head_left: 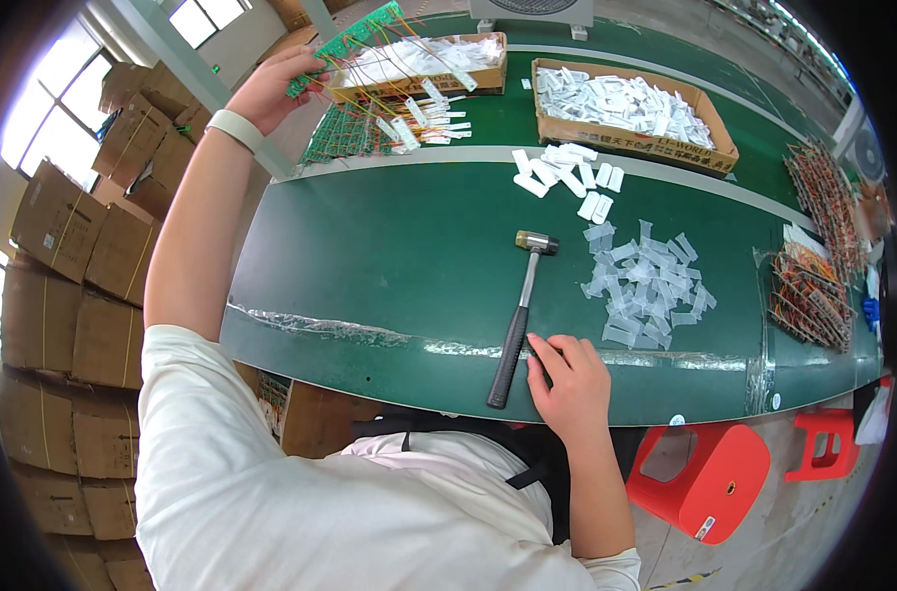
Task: Manually assembling white plastic covers onto LED circuit boards and securing them using a small hammer.
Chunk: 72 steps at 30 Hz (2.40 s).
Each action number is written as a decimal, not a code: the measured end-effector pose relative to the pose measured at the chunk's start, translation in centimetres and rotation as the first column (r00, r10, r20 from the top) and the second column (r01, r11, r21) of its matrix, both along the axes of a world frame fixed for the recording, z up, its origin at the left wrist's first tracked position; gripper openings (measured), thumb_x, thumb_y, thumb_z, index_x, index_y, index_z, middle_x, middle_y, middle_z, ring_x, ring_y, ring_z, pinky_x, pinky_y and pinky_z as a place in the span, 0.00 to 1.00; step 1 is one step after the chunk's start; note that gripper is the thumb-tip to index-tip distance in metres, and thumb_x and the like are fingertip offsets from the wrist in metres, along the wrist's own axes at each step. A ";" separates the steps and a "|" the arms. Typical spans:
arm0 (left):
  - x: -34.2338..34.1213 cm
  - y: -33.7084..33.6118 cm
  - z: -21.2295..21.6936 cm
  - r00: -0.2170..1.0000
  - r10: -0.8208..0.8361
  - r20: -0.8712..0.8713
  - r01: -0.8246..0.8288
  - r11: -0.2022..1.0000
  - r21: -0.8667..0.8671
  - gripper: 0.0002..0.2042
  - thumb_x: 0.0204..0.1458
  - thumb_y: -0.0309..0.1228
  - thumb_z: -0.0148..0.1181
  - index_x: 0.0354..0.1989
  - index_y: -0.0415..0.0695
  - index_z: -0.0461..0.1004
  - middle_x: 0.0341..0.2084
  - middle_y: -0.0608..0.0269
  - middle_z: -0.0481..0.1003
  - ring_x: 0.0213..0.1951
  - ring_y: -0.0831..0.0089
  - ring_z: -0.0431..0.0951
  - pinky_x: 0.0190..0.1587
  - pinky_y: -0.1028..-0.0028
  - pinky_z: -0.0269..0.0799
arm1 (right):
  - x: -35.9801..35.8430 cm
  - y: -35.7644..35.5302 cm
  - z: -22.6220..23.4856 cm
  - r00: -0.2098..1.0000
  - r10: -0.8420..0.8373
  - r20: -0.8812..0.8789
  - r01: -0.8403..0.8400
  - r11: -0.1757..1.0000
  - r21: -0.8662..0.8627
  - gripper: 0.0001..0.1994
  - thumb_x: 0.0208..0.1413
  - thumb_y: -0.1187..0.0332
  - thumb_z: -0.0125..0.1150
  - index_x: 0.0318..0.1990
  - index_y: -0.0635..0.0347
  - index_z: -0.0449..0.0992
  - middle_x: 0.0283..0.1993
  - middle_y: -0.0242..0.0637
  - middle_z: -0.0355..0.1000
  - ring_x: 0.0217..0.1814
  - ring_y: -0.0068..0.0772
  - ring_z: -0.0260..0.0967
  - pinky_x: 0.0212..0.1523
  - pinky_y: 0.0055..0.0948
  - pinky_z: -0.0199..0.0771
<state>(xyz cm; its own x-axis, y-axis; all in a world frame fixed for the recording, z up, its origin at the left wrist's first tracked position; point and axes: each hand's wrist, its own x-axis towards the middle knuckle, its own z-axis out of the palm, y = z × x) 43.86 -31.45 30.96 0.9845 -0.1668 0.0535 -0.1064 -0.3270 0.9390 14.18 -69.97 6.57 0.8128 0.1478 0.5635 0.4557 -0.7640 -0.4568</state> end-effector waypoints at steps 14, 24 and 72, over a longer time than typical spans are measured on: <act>-8.2 -0.8 -0.4 0.992 -0.031 -0.119 0.028 0.999 -0.025 0.20 0.66 0.27 0.62 0.64 0.41 0.67 0.39 0.67 0.76 0.36 0.82 0.79 0.38 0.82 0.81 | -0.1 0.1 0.2 0.998 -0.042 -0.048 0.042 0.999 -0.011 0.13 0.53 0.73 0.72 0.47 0.57 0.86 0.40 0.34 0.74 0.38 0.40 0.73 0.38 0.39 0.76; -11.2 -1.8 -18.0 0.891 0.112 -0.439 -0.221 0.953 -0.207 0.21 0.64 0.23 0.61 0.65 0.41 0.68 0.41 0.63 0.78 0.42 0.75 0.80 0.45 0.73 0.81 | 0.4 0.7 0.2 0.994 -0.058 -0.091 0.063 0.997 0.049 0.10 0.54 0.73 0.72 0.45 0.56 0.87 0.39 0.32 0.75 0.37 0.37 0.75 0.36 0.37 0.77; -13.2 -7.1 -22.6 0.717 -0.421 0.556 0.048 0.825 0.563 0.14 0.46 0.19 0.69 0.42 0.46 0.85 0.33 0.63 0.74 0.38 0.61 0.77 0.40 0.64 0.76 | 0.1 0.7 0.9 0.951 -0.213 -0.224 0.190 0.974 -0.122 0.25 0.42 0.73 0.69 0.53 0.58 0.85 0.39 0.39 0.71 0.31 0.39 0.71 0.32 0.32 0.74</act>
<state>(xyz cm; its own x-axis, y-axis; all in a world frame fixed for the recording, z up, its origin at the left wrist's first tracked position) 30.65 -38.56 8.40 0.6605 -0.5721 0.4863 -0.7452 -0.5791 0.3308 14.30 -69.30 7.46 0.9385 0.0119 0.3451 0.1769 -0.8750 -0.4507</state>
